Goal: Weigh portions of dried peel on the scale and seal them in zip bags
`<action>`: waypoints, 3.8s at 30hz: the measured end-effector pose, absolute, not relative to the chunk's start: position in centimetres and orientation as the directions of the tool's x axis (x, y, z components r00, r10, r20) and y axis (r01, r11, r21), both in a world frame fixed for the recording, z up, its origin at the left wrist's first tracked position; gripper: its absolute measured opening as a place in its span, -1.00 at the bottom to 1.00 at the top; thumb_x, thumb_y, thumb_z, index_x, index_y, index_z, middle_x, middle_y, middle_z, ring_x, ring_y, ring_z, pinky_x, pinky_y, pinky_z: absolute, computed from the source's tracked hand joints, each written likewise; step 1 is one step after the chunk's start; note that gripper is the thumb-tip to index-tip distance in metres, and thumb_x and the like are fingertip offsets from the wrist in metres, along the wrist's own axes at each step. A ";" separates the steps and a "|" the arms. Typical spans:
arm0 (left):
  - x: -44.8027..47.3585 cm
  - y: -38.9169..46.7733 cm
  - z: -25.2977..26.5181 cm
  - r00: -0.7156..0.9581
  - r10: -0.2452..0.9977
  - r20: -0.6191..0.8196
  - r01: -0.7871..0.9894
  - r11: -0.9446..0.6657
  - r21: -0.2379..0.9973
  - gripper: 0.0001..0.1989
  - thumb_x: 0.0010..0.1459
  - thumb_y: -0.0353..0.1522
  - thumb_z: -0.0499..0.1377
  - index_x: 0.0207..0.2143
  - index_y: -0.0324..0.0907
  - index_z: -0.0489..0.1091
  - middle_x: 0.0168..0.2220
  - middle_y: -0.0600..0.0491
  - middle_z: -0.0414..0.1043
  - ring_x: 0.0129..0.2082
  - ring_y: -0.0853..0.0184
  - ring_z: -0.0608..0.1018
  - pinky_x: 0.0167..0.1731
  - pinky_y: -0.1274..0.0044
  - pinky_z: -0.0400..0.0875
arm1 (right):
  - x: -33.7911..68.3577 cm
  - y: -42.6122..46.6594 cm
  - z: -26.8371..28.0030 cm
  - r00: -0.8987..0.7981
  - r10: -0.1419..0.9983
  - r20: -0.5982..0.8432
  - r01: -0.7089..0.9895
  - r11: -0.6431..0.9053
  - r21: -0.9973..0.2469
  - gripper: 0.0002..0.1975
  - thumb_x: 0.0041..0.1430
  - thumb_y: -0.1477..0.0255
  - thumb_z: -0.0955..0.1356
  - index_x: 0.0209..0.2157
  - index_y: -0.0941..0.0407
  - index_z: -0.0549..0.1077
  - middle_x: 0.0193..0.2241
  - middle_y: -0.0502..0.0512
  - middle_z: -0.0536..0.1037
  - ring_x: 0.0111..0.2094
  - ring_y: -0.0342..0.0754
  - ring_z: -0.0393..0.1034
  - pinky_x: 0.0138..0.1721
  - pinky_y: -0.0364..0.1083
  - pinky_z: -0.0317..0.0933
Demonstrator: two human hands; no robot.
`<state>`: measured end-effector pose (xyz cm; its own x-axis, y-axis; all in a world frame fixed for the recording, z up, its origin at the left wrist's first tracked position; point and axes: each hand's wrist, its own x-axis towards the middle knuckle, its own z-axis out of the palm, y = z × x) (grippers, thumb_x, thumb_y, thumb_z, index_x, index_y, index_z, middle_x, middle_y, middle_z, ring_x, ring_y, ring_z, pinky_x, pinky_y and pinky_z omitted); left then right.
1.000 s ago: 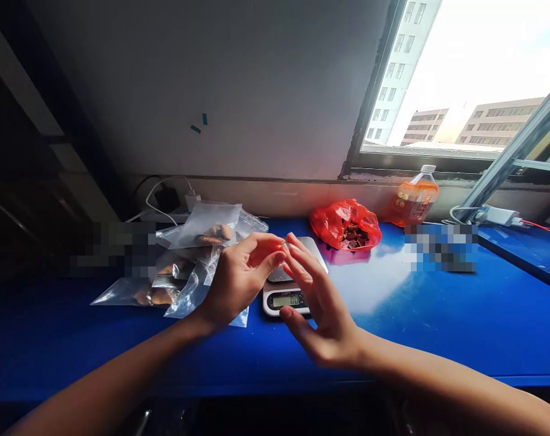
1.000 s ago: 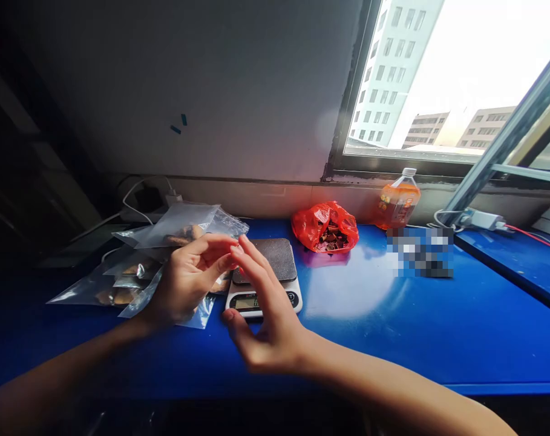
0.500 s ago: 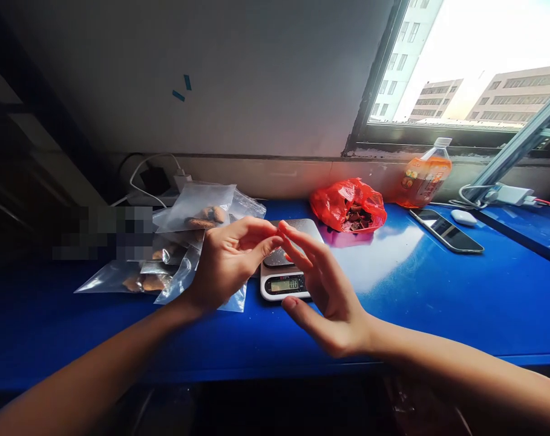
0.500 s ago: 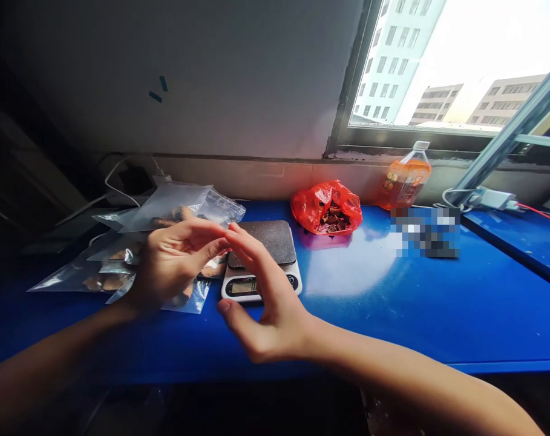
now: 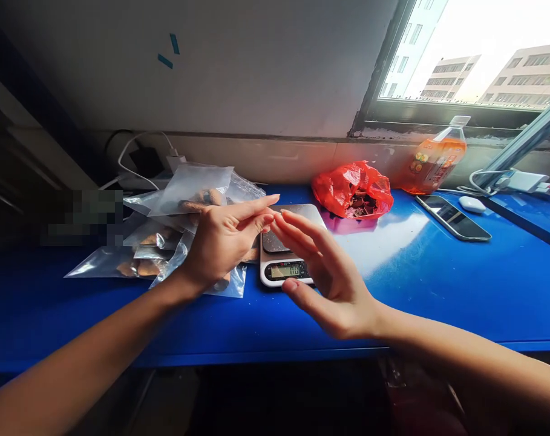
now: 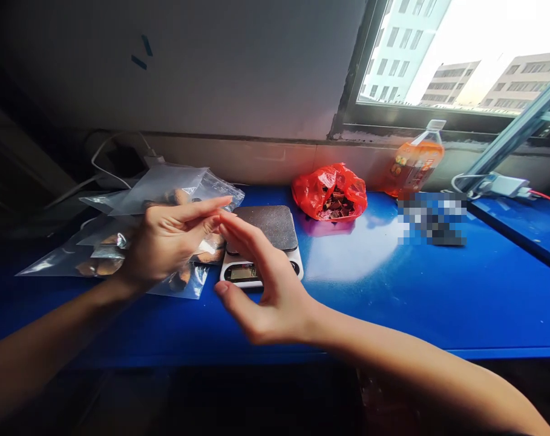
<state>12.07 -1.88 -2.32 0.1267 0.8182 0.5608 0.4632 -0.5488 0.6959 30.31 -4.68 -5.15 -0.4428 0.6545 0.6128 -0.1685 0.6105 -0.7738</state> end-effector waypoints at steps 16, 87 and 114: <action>12.9 -2.7 -3.2 0.353 0.604 0.714 0.494 -0.769 0.407 -0.87 0.19 -0.43 0.23 -0.20 -0.14 0.51 -0.31 0.07 0.62 -0.40 0.36 0.63 -0.36 0.56 0.53 | 30.7 -3.2 -4.2 -0.195 0.944 0.267 -0.325 0.194 -0.926 -0.61 -0.04 0.47 0.49 -0.18 0.01 0.31 -0.15 -0.01 0.42 -0.17 -0.11 0.50 -0.13 -0.07 0.45; 12.0 -2.5 -1.7 0.249 0.780 0.574 0.422 -0.621 0.661 -0.95 0.05 -0.43 0.17 -0.37 -0.16 0.36 -0.38 0.08 0.46 -0.34 0.31 0.53 -0.37 0.49 0.45 | 29.8 -5.3 -6.1 -0.405 0.524 0.750 0.244 0.852 -0.463 -0.43 0.17 0.44 0.37 0.20 0.05 0.18 0.28 0.37 0.20 0.34 0.14 0.06 0.26 0.22 0.15; 11.8 -2.7 -1.9 0.329 0.579 0.746 0.584 -0.746 0.321 -0.86 0.23 -0.45 0.10 -0.36 -0.17 0.44 -0.38 0.06 0.58 -0.38 0.35 0.61 -0.34 0.53 0.48 | 30.4 -4.3 -5.6 -0.406 0.671 0.621 0.020 0.686 -0.727 -0.54 0.18 0.37 0.39 0.12 0.02 0.32 0.18 0.23 0.38 0.25 0.09 0.25 0.26 0.16 0.14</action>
<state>11.80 -2.65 -1.91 0.3291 0.5792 0.7458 0.5837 -0.7456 0.3215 30.41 -4.30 -5.56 -0.4059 0.6706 0.6209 0.0204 0.6859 -0.7274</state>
